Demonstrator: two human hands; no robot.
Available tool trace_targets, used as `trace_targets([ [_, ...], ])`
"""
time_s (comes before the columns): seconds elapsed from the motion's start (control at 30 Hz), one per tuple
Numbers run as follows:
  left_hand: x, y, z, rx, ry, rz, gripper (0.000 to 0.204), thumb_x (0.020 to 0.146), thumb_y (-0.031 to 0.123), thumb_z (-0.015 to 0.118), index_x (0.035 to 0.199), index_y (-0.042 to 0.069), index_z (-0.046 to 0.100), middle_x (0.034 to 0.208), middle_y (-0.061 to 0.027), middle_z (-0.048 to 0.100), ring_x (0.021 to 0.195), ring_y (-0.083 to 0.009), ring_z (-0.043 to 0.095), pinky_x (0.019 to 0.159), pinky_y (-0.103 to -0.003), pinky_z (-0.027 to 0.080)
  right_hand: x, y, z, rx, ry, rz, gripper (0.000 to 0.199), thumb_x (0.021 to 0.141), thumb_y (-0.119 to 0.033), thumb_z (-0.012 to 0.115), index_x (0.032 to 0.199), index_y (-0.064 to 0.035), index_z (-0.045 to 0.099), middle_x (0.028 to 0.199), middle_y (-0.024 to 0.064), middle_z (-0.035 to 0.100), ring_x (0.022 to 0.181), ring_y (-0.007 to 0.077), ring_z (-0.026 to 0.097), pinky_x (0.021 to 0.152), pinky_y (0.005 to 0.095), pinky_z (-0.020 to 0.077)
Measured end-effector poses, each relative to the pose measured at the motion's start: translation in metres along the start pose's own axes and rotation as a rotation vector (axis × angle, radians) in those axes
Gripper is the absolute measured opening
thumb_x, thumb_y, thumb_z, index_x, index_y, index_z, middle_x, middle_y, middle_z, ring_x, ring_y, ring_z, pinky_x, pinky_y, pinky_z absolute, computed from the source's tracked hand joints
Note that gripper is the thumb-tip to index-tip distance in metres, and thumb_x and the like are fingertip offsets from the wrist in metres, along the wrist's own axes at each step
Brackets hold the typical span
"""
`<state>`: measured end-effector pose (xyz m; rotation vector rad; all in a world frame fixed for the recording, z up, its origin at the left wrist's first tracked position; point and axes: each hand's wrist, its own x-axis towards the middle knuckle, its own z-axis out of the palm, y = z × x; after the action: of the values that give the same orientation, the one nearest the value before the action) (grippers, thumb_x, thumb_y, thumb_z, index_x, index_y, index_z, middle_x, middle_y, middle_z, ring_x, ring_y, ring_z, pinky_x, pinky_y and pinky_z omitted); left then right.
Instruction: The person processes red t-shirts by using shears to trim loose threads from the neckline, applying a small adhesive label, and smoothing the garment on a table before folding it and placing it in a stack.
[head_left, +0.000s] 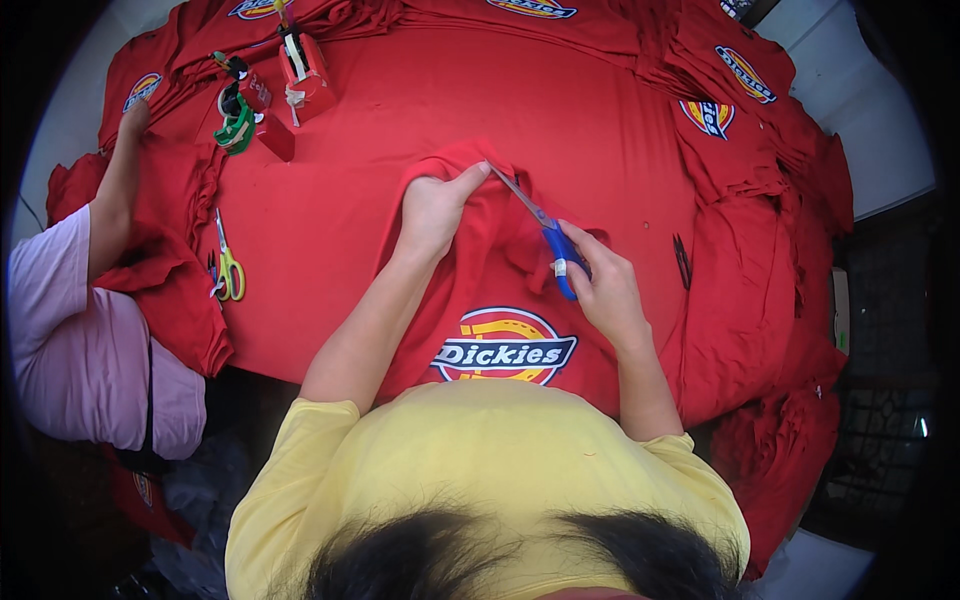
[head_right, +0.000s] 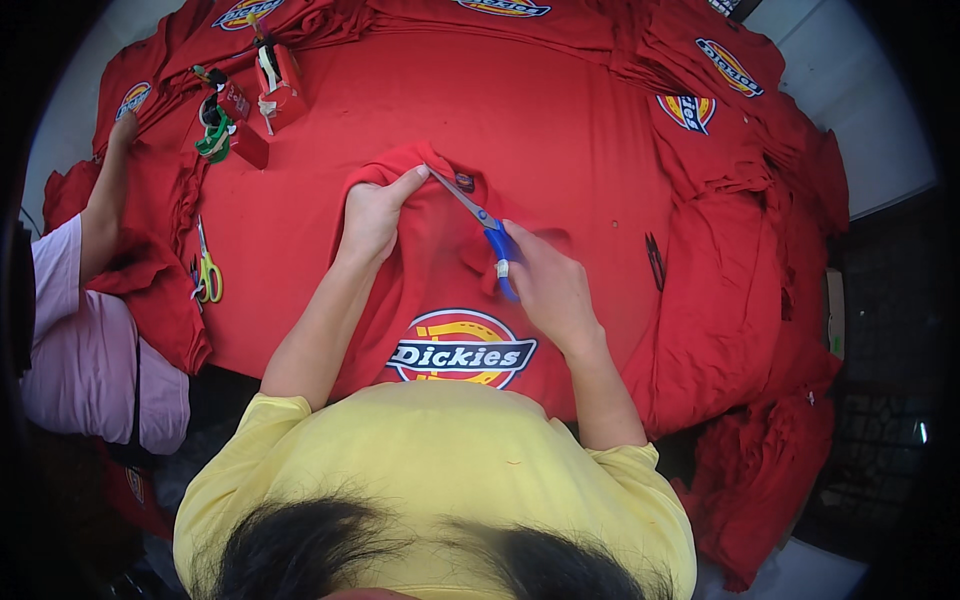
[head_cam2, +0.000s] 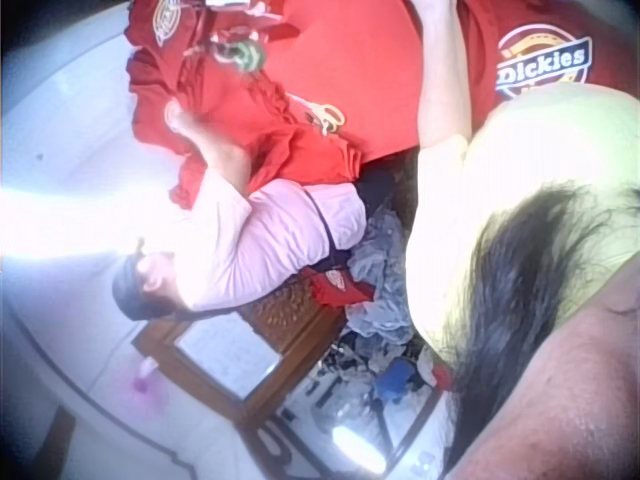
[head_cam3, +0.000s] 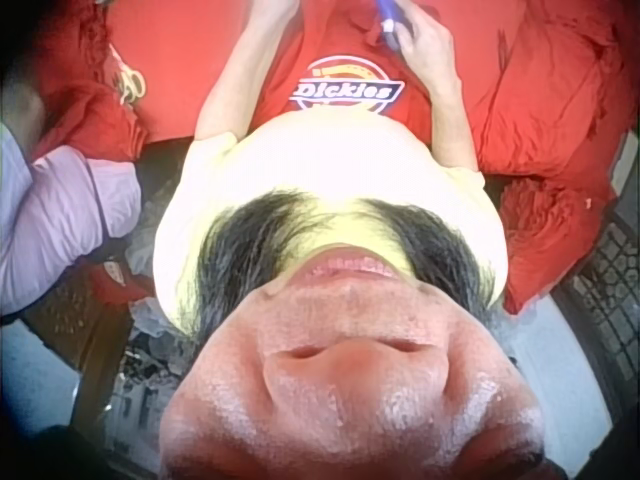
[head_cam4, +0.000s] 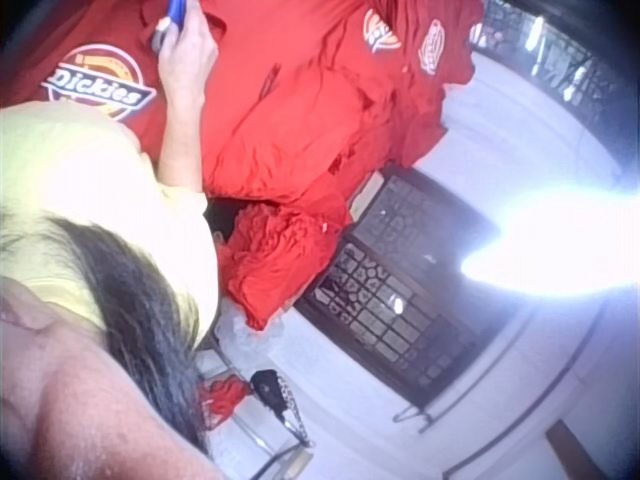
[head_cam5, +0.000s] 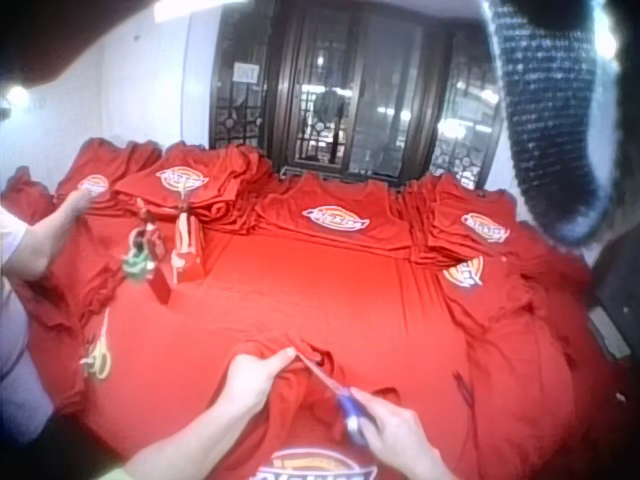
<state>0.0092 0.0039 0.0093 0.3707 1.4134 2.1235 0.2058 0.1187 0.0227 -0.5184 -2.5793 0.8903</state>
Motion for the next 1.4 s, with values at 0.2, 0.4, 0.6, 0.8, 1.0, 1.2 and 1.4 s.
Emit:
trace_targets([
  [0.2,0.000,-0.002,0.000,0.085,0.009,0.015,0.019,0.084,0.014,0.070,0.073,-0.001,0.064,0.067,0.0020,0.059,0.058,-0.0050,0.053,0.052,-0.023,0.040,0.000,-0.002,-0.008,-0.133,0.044,-0.030,0.043,0.081,-0.010,0.063,0.124,-0.0084,0.056,0.101,0.0134,0.066,0.083,0.0335,0.065,0.070,0.0407,0.0523],
  [0.4,0.006,-0.009,-0.002,0.082,0.003,0.023,0.024,0.083,0.015,0.072,0.067,0.001,0.061,0.062,0.0046,0.054,0.053,-0.0040,0.047,0.049,-0.024,0.037,0.002,-0.003,-0.008,-0.077,0.033,-0.032,0.046,0.080,0.001,0.060,0.126,-0.0047,0.055,0.099,0.0194,0.065,0.083,0.0343,0.066,0.072,0.0379,0.0516],
  [0.6,0.005,-0.003,-0.001,0.096,0.012,0.020,0.025,0.084,0.015,0.071,0.065,0.001,0.061,0.062,0.0047,0.054,0.054,-0.0034,0.048,0.049,-0.023,0.036,0.003,-0.001,-0.008,0.114,-0.072,0.059,0.047,0.081,0.002,0.058,0.128,-0.0029,0.054,0.096,0.0158,0.065,0.084,0.0231,0.069,0.076,0.0306,0.0523],
  [0.8,0.002,0.002,-0.001,0.114,-0.004,0.017,0.025,0.084,0.016,0.071,0.066,0.001,0.062,0.063,0.0038,0.056,0.055,-0.0041,0.050,0.050,-0.023,0.038,0.012,0.013,-0.005,0.488,-0.168,0.159,0.046,0.084,-0.001,0.058,0.129,0.0005,0.052,0.082,0.0053,0.060,0.077,0.0140,0.065,0.067,0.0249,0.0515],
  [1.0,0.002,0.005,-0.001,0.207,0.004,-0.001,0.026,0.083,0.018,0.072,0.066,0.002,0.062,0.063,0.0032,0.056,0.054,-0.0050,0.050,0.050,-0.024,0.038,0.020,0.034,-0.012,0.824,-0.424,0.253,0.036,0.087,-0.003,0.058,0.123,0.0004,0.057,0.078,0.0036,0.061,0.063,0.0122,0.057,0.059,0.0247,0.0480],
  [1.2,0.002,0.004,0.000,0.211,-0.005,0.025,0.026,0.083,0.020,0.071,0.067,0.002,0.062,0.063,0.0033,0.055,0.055,-0.0051,0.050,0.051,-0.024,0.039,0.019,0.035,-0.007,0.838,-0.398,0.270,0.036,0.087,-0.004,0.058,0.123,-0.0003,0.057,0.078,0.0035,0.061,0.062,0.0111,0.056,0.056,0.0240,0.0452],
  [1.4,0.004,0.002,-0.002,0.226,-0.011,0.009,0.018,0.083,0.016,0.072,0.079,-0.001,0.066,0.074,-0.0003,0.062,0.064,-0.0065,0.056,0.057,-0.023,0.044,0.018,0.032,-0.006,0.724,-0.370,0.291,0.037,0.088,-0.005,0.059,0.125,-0.0008,0.054,0.084,0.0053,0.065,0.064,0.0091,0.056,0.056,0.0234,0.0448],
])
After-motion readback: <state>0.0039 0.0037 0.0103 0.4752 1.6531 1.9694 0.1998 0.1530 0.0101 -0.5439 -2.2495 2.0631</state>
